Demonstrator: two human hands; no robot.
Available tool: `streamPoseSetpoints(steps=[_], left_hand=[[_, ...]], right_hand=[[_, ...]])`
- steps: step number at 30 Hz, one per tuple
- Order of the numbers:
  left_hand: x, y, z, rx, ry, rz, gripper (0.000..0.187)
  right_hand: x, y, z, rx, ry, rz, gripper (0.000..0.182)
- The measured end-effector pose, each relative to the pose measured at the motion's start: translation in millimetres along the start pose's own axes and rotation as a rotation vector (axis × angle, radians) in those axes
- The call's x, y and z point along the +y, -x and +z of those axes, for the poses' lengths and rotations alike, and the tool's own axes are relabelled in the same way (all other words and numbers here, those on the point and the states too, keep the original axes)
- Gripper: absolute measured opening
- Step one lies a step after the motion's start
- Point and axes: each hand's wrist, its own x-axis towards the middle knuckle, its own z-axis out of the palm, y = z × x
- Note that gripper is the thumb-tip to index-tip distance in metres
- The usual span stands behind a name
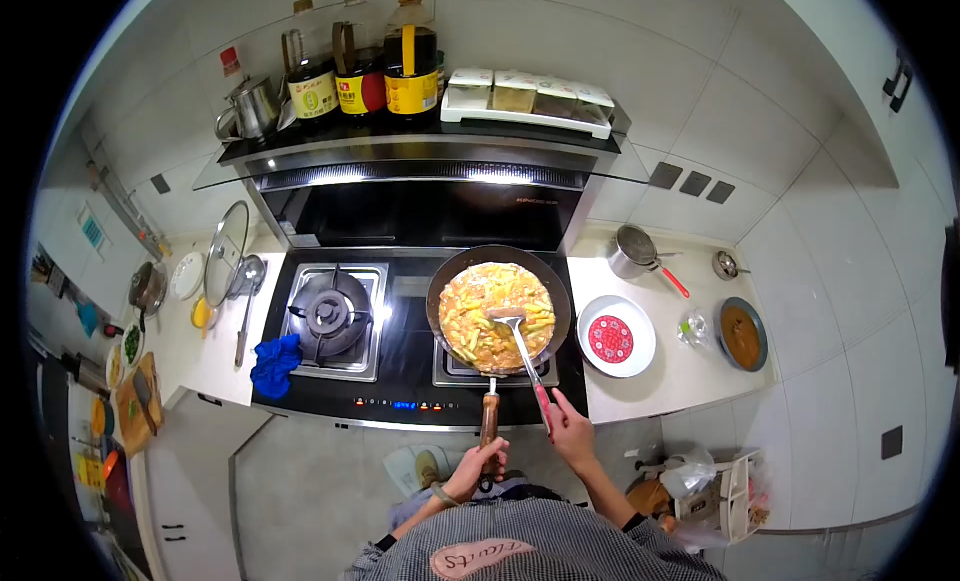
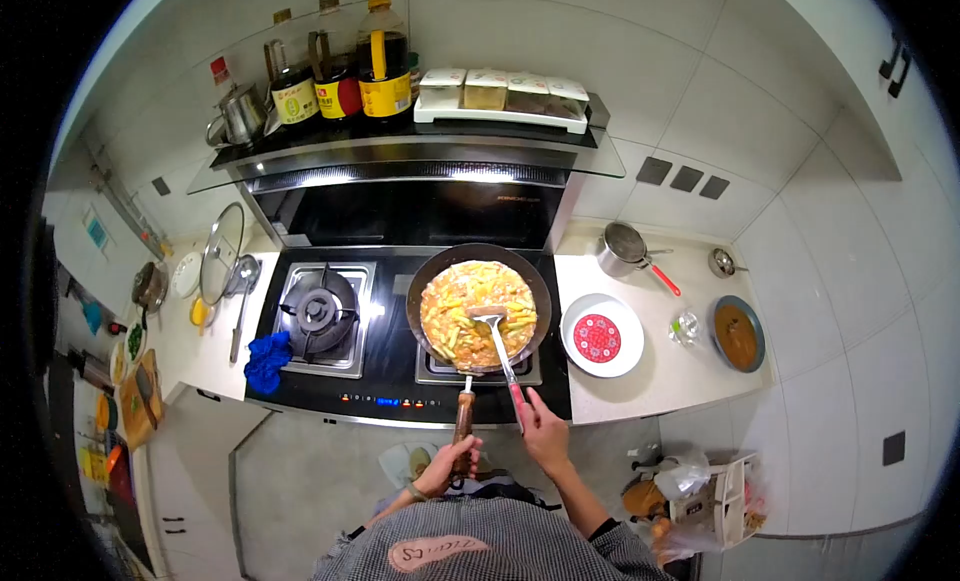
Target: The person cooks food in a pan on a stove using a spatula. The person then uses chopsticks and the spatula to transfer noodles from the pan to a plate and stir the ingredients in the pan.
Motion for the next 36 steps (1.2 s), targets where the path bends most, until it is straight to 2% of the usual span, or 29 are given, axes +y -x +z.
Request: streamPoseSetpoints(steps=[2,3,5,7,8,9,10,12,14,15,17,18,20,21,23,24,25,28,29,33,35,36], left_hand=[[-1,9,-1,-0.057,0.149,0.091,0.049],[-9,12,1,-0.045,0.173,0.078,0.049],[-16,16,-8,0.004,0.29,0.083,0.048],[-40,21,-28,0.085,0.389,0.074,0.041],[-55,26,-42,0.229,0.364,0.06,0.037],[-71,30,-51,0.366,0.342,0.043,0.032],[-84,35,-56,0.376,0.359,0.047,0.032],[-107,50,-71,0.59,0.419,0.075,0.022],[-134,61,-90,0.605,0.493,0.066,0.021],[-147,60,-98,0.606,0.564,0.059,0.019],[-159,60,-107,0.583,0.622,0.066,0.017],[-161,60,-108,0.583,0.65,0.027,0.017],[-164,64,-113,0.577,0.677,-0.017,0.017],[-163,68,-114,0.554,0.632,0.0,0.018],[-169,86,-121,0.529,0.592,0.008,0.018],[-173,93,-123,0.526,0.583,0.018,0.018],[-177,102,-130,0.525,0.573,0.028,0.019],[-209,136,-170,0.577,0.651,0.014,0.017],[-226,148,-186,0.58,0.719,0.036,0.017],[-223,186,-207,0.757,0.779,0.049,0.015],[-217,195,-208,0.756,0.797,0.041,0.014],[-210,204,-207,0.736,0.794,0.058,0.014]], right_hand=[[20,6,-2,0.074,-0.311,0.274,0.036],[34,14,-8,0.048,-0.299,0.286,0.036],[59,18,-10,-0.05,-0.482,0.537,0.032],[82,28,-2,-0.293,-0.578,0.703,0.027],[88,33,9,-0.316,-0.575,0.698,0.027],[93,37,16,-0.482,-0.555,0.846,0.027],[97,41,24,-0.645,-0.528,0.994,0.028],[102,48,47,-0.724,-0.578,1.023,0.031],[108,55,75,-0.814,-0.687,1.062,0.041],[108,54,89,-0.812,-0.678,1.06,0.041],[104,55,117,-0.674,-0.777,1.165,0.04],[122,57,136,-0.666,-0.768,1.165,0.04],[160,70,177,-0.61,-1.105,0.951,0.038],[149,70,182,-0.604,-1.102,0.952,0.038],[121,70,190,-0.309,-1.267,1.161,0.047],[122,69,198,-0.194,-1.456,1.267,0.044],[123,68,206,-0.15,-1.381,1.278,0.036],[105,74,232,-0.095,-1.42,1.234,0.027],[90,76,234,0.024,-1.305,1.312,0.026],[81,72,246,0.015,-1.278,1.28,0.032],[75,71,248,0.037,-1.258,1.242,0.036],[82,72,253,0.042,-1.354,1.268,0.038]])
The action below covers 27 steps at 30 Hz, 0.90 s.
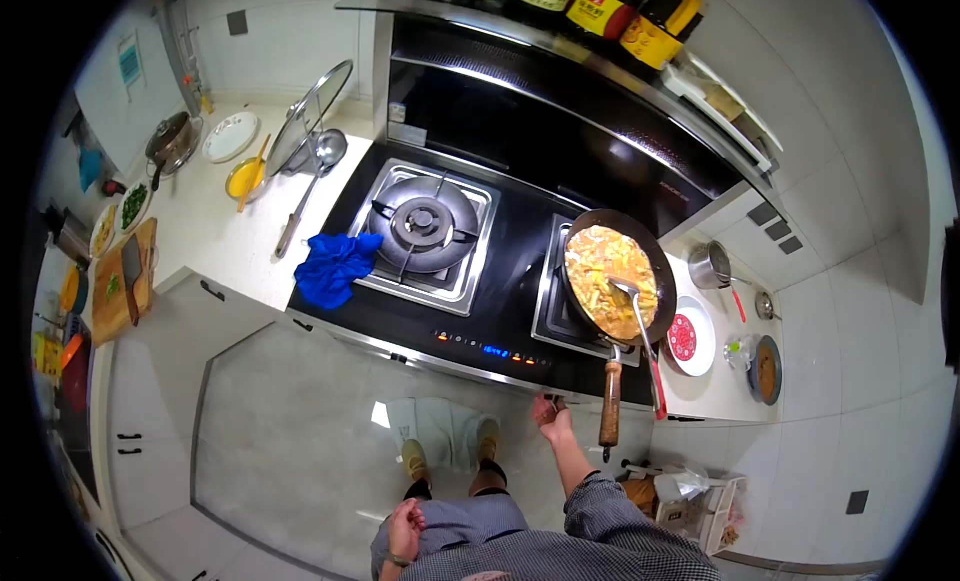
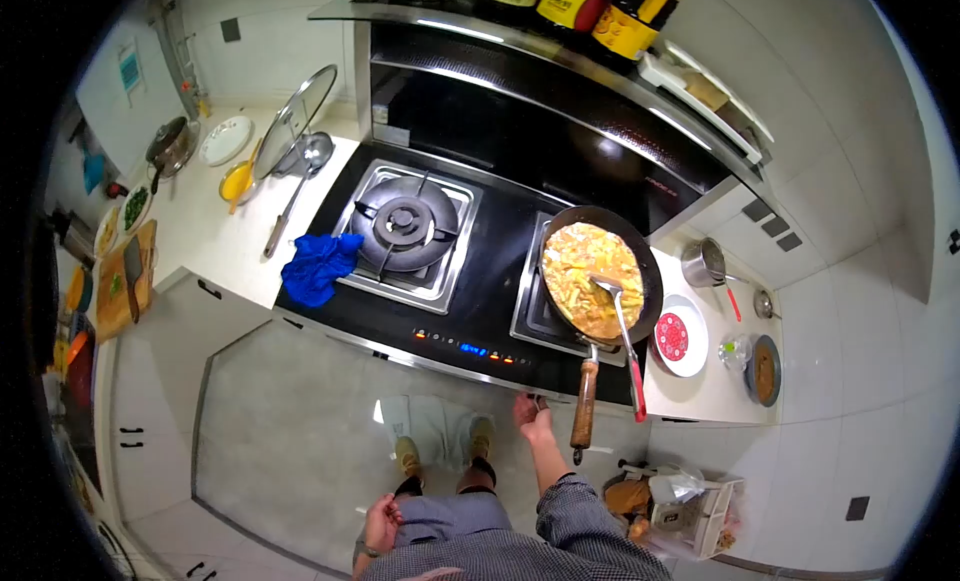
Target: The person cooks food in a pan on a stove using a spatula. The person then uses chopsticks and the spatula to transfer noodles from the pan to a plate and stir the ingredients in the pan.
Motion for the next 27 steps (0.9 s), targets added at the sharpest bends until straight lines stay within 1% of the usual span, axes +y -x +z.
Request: streamPoseSetpoints(steps=[1,2,3,4,5,6,7,8,9,10,11,12,13,14,16,17,18,20,22,24,26,27], left_hand=[[5,3,-2,-0.026,0.0,0.011,0.014],[5,3,-10,-0.021,0.003,0.005,0.014],[2,4,-20,-0.091,-0.005,0.053,0.014],[1,3,-27,-0.165,-0.009,0.104,0.014],[2,2,-28,-0.162,-0.001,0.096,0.014],[4,6,-27,-0.149,0.039,0.077,0.014],[8,5,-23,-0.14,0.079,0.063,0.014],[12,6,-19,-0.136,0.09,0.056,0.014],[12,9,-17,-0.129,-0.022,0.082,0.014],[15,9,-16,-0.126,-0.137,0.114,0.023],[15,7,-19,-0.123,-0.128,0.106,0.023],[15,11,-24,-0.135,0.001,0.06,0.014],[15,9,-26,-0.153,0.131,0.02,0.015],[15,8,-27,-0.15,0.141,0.012,0.015],[17,10,-26,-0.007,0.163,-0.049,0.015],[8,2,-34,-0.003,0.173,-0.055,0.015],[6,3,-35,0.009,0.088,0.046,0.015],[4,0,-33,0.016,0.015,0.142,0.014],[4,4,-40,-0.006,0.214,-0.054,0.013],[8,4,-33,0.003,0.241,-0.069,0.013],[-1,2,-38,0.021,0.266,-0.094,0.012],[-7,-1,-40,0.026,0.148,0.007,0.012]], right_hand=[[0,-15,-5,-0.032,-0.085,0.04,0.041],[-5,-48,-41,-0.533,-0.238,0.274,0.043],[1,-41,-37,-0.522,-0.236,0.278,0.043],[3,-30,-20,-0.244,-0.168,0.138,0.047],[3,-21,-6,0.033,-0.094,-0.004,0.052],[5,-9,2,0.088,-0.098,-0.033,0.051],[2,-20,-6,0.092,-0.086,-0.035,0.051],[-3,-29,-16,-0.084,-0.102,0.018,0.05],[-4,-26,-20,-0.252,-0.117,0.075,0.049],[-3,-27,-16,-0.249,-0.107,0.077,0.049],[-4,-29,-14,-0.187,-0.161,0.035,0.047],[-3,-25,-15,-0.119,-0.214,-0.004,0.045],[-4,-25,-10,-0.114,-0.203,-0.005,0.045],[-5,-24,-8,-0.086,-0.213,-0.03,0.042],[-4,-23,-9,-0.05,-0.211,-0.051,0.04],[-4,-24,-7,-0.052,-0.239,-0.055,0.038],[-4,-21,-10,-0.047,-0.265,-0.057,0.036],[-7,-22,-7,-0.037,-0.249,-0.072,0.035],[-6,-17,-11,-0.017,-0.231,-0.083,0.035],[-7,-15,0,-0.002,-0.184,-0.116,0.035],[-5,-8,7,0.028,-0.177,-0.132,0.036],[-7,-10,4,0.048,-0.182,-0.146,0.036]])
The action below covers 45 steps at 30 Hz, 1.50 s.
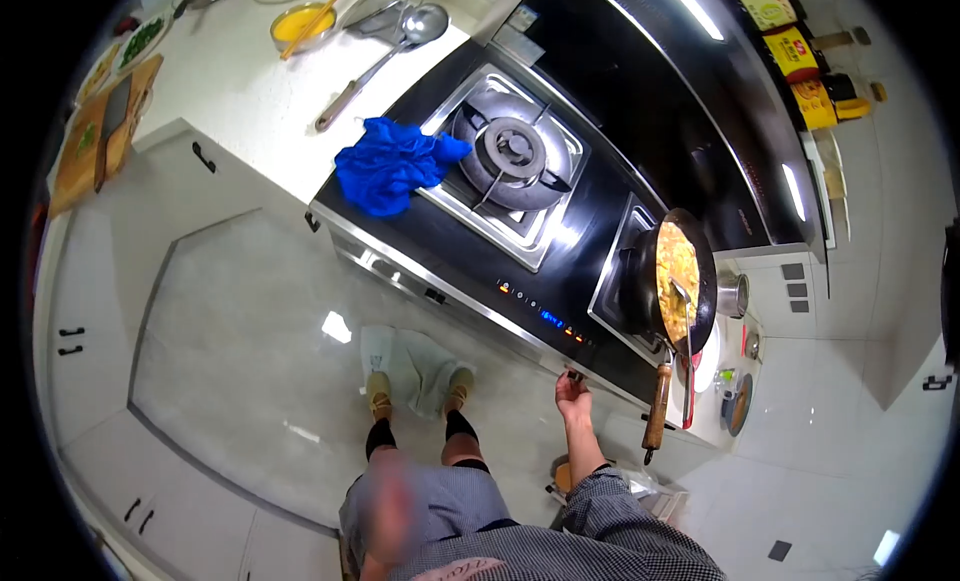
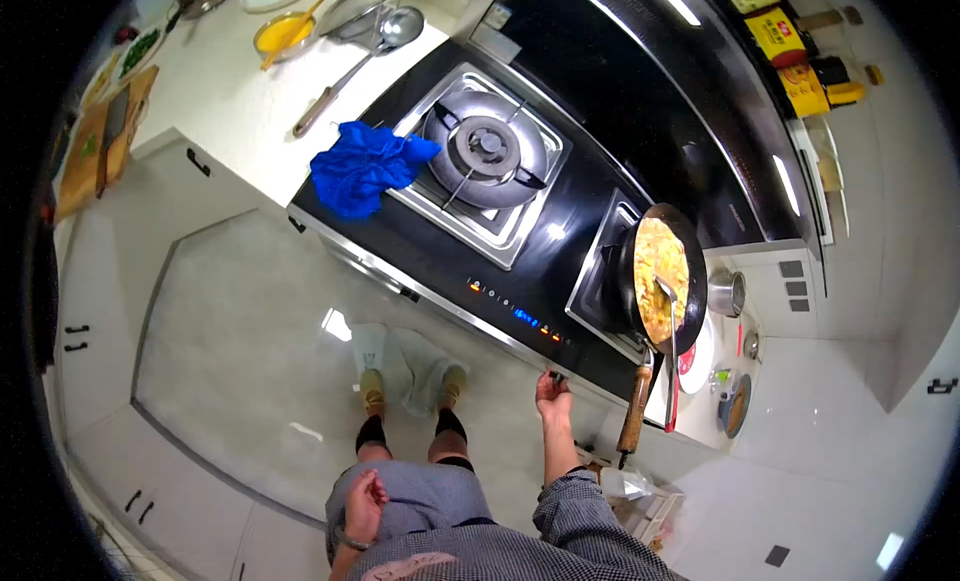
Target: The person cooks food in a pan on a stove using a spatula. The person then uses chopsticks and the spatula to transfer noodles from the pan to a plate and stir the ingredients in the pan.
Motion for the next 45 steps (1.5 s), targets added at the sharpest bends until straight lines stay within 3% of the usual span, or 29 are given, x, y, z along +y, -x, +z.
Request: streamPoseSetpoints(steps=[2,8,10,14,17,20,22,26,30,35,37,39,42,44,45], left_hand=[[-15,3,-12,0.012,-0.108,0.084,0.012],[-18,12,-15,0.111,-0.003,-0.006,0.011],[-8,11,-7,0.05,0.24,-0.133,0.01],[-12,-2,-5,0.092,0.256,-0.168,0.01],[-33,-8,-17,0.119,0.023,-0.024,0.01],[-35,-9,-19,0.152,0.082,-0.049,0.01],[-14,-6,-10,0.119,0.298,-0.191,0.01],[-16,-5,-11,0.131,0.316,-0.205,0.01],[-32,-10,-17,0.167,0.089,-0.031,0.011],[-22,-10,-10,0.173,0.085,-0.016,0.01],[-1,-6,-1,0.1,0.311,-0.131,0.01],[-1,-9,0,0.092,0.302,-0.127,0.011],[4,-13,7,0.07,0.217,-0.089,0.014],[21,-12,23,0.049,0.122,-0.038,0.015],[34,-11,36,0.032,0.021,0.008,0.016]], right_hand=[[-4,-1,-12,0.001,0.044,-0.005,0.035],[-2,19,-11,-0.008,0.092,-0.032,0.031],[-3,17,-7,-0.029,0.127,-0.036,0.029],[-5,8,5,-0.058,0.18,-0.055,0.03],[-3,13,7,-0.06,0.193,-0.065,0.031],[2,16,9,-0.069,0.197,-0.096,0.034],[2,15,11,-0.061,0.183,-0.13,0.035],[1,17,9,-0.07,0.165,-0.088,0.039],[-3,12,6,-0.127,0.121,-0.021,0.041],[-4,13,5,-0.091,0.181,-0.044,0.043],[-5,12,3,-0.083,0.173,-0.046,0.043],[-8,6,-1,-0.055,0.124,0.022,0.042],[-3,8,-1,-0.038,0.149,-0.073,0.041],[-6,13,-5,-0.098,0.09,0.069,0.041],[-6,30,-1,0.046,0.189,0.066,0.04]])
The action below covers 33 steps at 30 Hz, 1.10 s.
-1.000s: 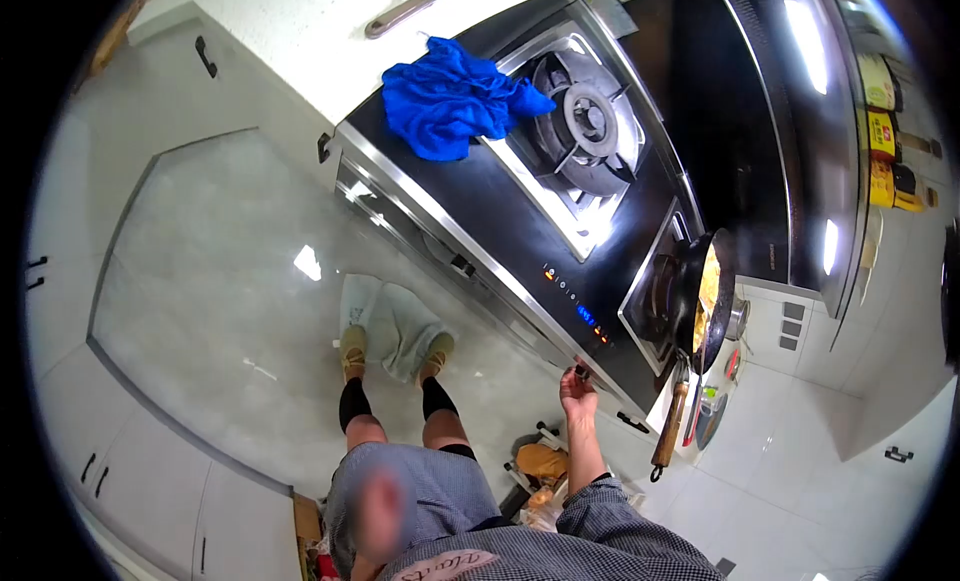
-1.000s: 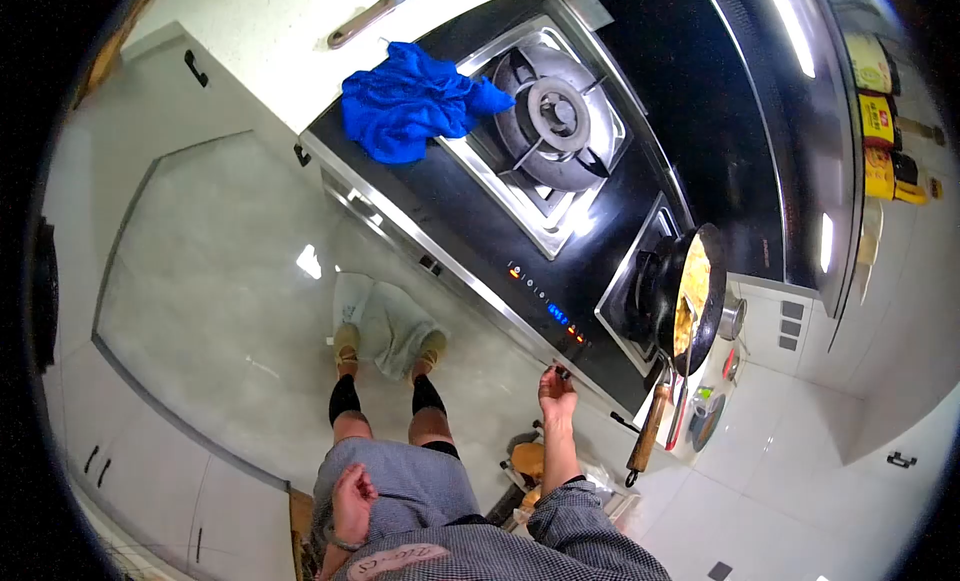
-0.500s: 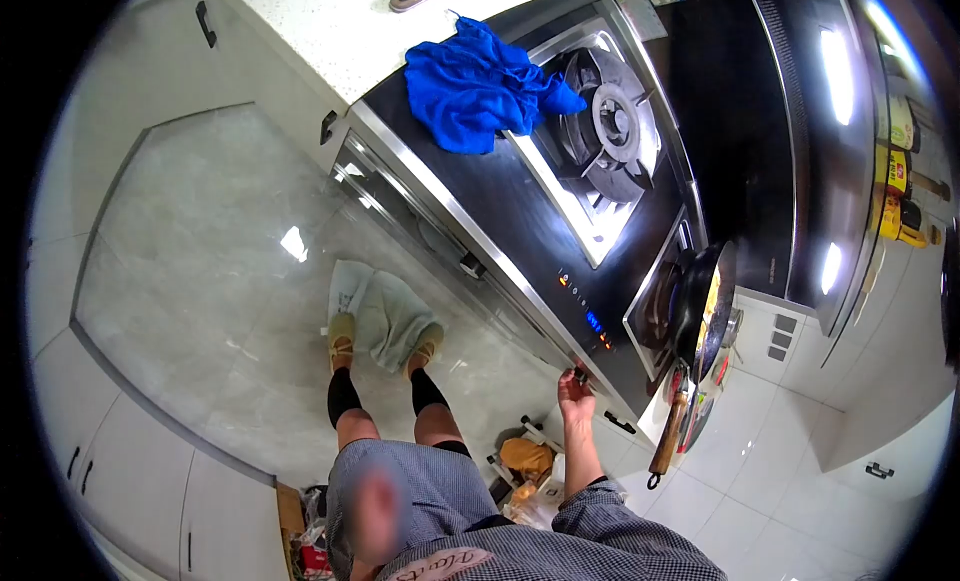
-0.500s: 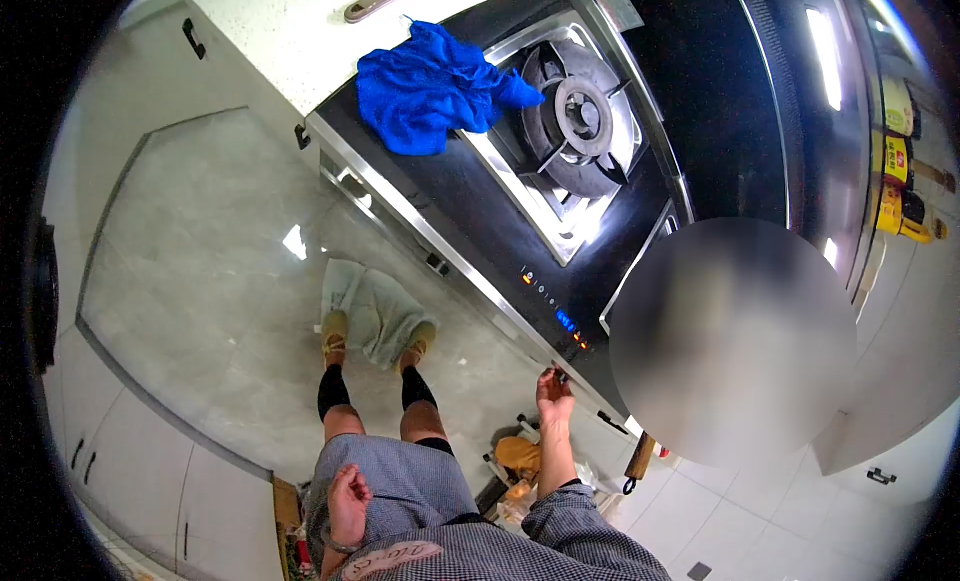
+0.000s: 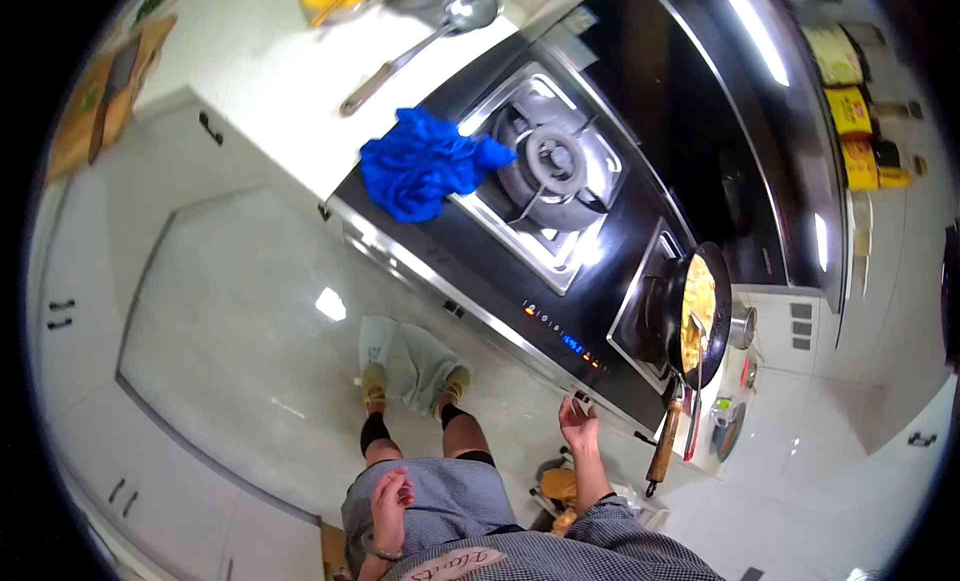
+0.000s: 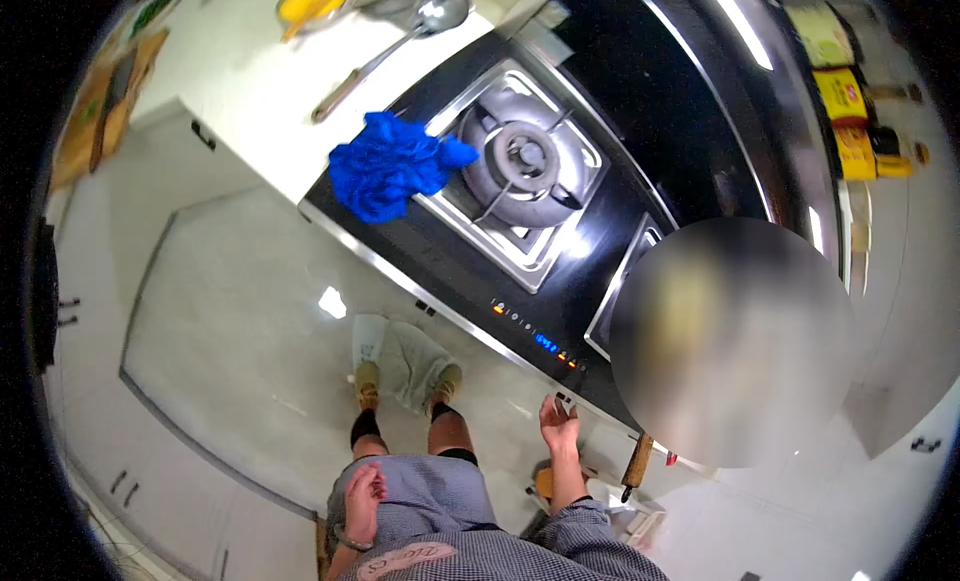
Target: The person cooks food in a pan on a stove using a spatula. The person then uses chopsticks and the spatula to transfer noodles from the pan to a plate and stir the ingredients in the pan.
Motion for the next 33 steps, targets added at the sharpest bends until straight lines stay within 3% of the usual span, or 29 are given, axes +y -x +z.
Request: streamPoseSetpoints(steps=[1,2,5,7,9,11,13,14,16,18,19,20,22,23,26,27,29,31,33], left_hand=[[11,4,9,-0.019,-0.104,0.046,0.018],[18,1,17,-0.053,-0.175,0.09,0.022],[48,-5,57,-0.137,-0.392,0.252,0.024],[67,-25,80,-0.198,-0.529,0.315,0.028],[89,-40,111,-0.246,-0.749,0.681,0.029],[132,-40,156,-0.17,-1.167,1.12,0.031],[167,-57,189,-0.027,-1.404,1.399,0.036],[186,-67,208,-0.022,-1.421,1.446,0.039],[222,-86,238,-0.013,-1.452,1.503,0.044],[251,-108,258,0.19,-1.71,1.577,0.051],[262,-122,261,0.211,-1.82,1.528,0.054],[275,-144,258,0.182,-1.89,1.475,0.054],[298,-173,261,0.182,-2.005,1.445,0.054],[310,-180,272,0.196,-2.037,1.444,0.051],[351,-216,310,0.16,-1.98,1.532,0.042],[363,-229,334,0.169,-1.912,1.649,0.035],[381,-234,396,0.264,-2.118,1.457,0.027],[389,-258,447,0.381,-2.106,1.467,0.024],[393,-277,496,0.375,-2.123,1.473,0.026]], right_hand=[[2,15,2,0.147,0.091,0.011,0.042],[-2,18,-12,0.131,0.141,0.044,0.042],[-29,23,-87,-0.097,0.363,0.239,0.041],[-36,45,-98,0.072,0.576,0.198,0.037],[-43,55,-118,0.099,0.555,0.168,0.035],[-47,52,-152,0.13,0.543,0.151,0.034],[-51,43,-181,0.029,0.497,0.082,0.034],[-60,47,-181,-0.123,0.331,0.163,0.032],[-56,41,-189,-0.093,0.328,0.125,0.031],[-55,48,-177,-0.033,0.5,0.069,0.028],[-52,56,-175,-0.041,0.487,0.083,0.028],[-50,61,-176,-0.046,0.683,-0.031,0.024],[-45,58,-181,-0.046,0.633,-0.071,0.021],[-40,57,-182,-0.025,0.384,0.012,0.021],[-30,98,-150,0.084,0.364,0.0,0.021],[-25,109,-148,0.147,0.375,0.045,0.023],[-9,110,-145,0.209,0.368,0.078,0.025],[25,98,-174,0.328,0.109,0.051,0.026],[43,101,-180,0.312,0.039,0.071,0.026]])
